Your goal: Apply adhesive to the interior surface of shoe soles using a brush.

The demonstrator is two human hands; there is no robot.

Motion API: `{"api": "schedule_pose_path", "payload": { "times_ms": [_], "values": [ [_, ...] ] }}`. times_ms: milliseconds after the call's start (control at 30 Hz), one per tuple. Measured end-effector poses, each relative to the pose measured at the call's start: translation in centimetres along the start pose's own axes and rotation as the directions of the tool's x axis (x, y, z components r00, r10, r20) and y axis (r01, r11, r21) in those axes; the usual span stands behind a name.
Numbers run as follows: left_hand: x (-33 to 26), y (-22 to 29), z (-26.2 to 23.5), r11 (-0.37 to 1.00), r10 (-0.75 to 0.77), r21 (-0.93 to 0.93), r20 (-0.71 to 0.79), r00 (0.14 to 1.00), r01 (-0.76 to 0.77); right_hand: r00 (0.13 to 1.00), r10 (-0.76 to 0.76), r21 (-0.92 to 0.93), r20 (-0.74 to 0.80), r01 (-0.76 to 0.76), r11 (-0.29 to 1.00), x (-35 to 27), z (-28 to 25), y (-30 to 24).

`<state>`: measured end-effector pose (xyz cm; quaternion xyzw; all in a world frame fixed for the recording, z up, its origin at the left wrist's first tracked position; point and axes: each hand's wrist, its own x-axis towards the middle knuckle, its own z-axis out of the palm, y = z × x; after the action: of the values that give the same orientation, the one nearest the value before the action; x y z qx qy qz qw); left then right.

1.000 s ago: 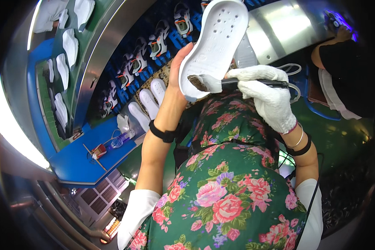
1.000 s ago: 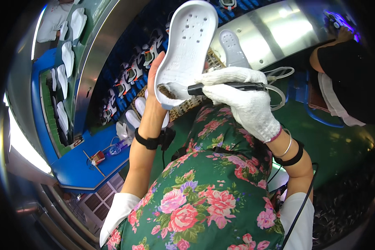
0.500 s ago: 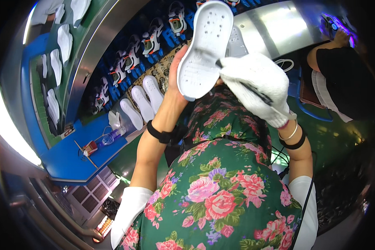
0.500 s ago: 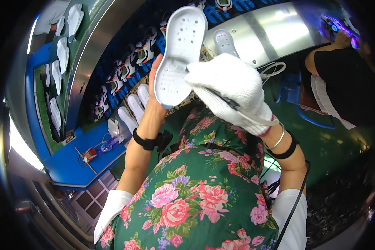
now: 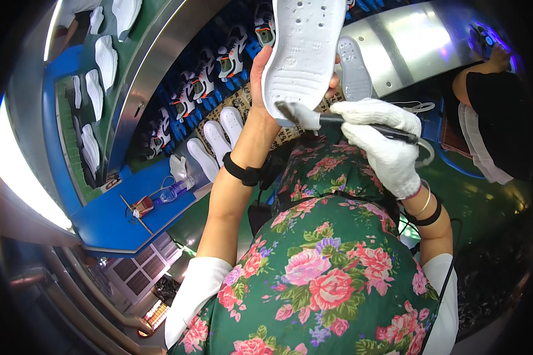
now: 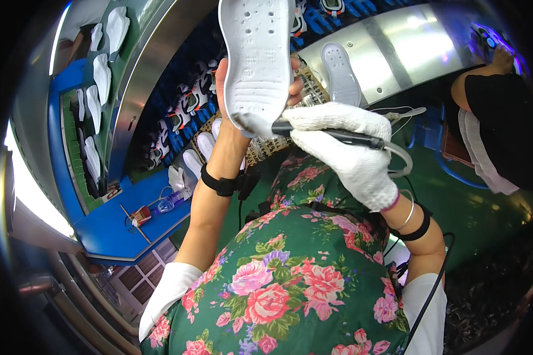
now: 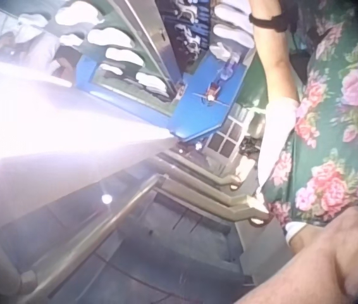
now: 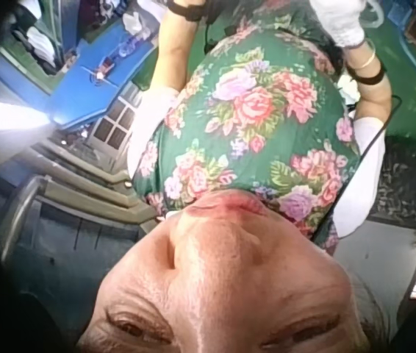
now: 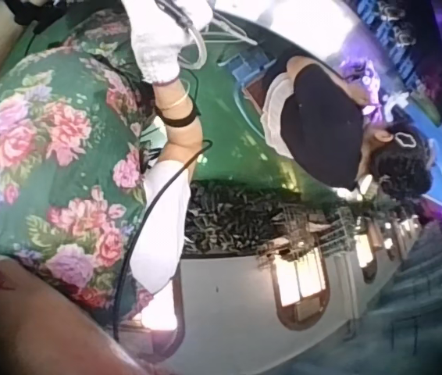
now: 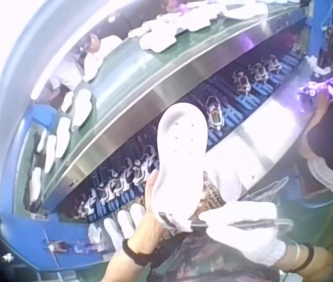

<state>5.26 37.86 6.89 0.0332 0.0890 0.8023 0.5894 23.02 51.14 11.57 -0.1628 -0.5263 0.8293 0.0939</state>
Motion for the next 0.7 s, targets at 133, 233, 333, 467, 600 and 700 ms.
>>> {"api": "schedule_pose_path", "payload": {
  "times_ms": [133,233,333,467,600,700],
  "values": [
    [0.3,0.3,-0.1,0.981,0.004,0.191,-0.060,0.998,0.007,0.984,0.084,-0.128,0.160,-0.063,0.990,0.2,-0.3,1.0],
    [0.4,0.6,-0.1,0.981,0.011,0.194,-0.137,0.990,0.016,0.922,0.195,0.604,0.334,-0.368,0.707,0.4,-1.2,2.0],
    [0.4,0.9,0.1,0.993,-0.016,0.112,-0.210,0.978,0.040,0.945,0.136,0.805,0.297,-0.324,0.498,1.1,-3.0,2.7],
    [0.9,-0.2,1.1,0.968,0.201,0.221,-0.395,0.897,-0.119,0.974,0.104,0.865,0.204,-0.229,0.446,2.0,-3.9,2.5],
    [1.5,-0.9,2.3,0.933,0.326,0.285,-0.411,0.851,-0.220,0.999,0.018,0.918,0.048,-0.051,0.394,3.0,-2.5,0.7],
    [2.1,-2.0,2.9,0.863,0.477,0.382,-0.402,0.782,-0.330,0.999,-0.038,0.888,-0.012,0.029,0.459,3.3,-0.7,-0.9]
  ]
}}
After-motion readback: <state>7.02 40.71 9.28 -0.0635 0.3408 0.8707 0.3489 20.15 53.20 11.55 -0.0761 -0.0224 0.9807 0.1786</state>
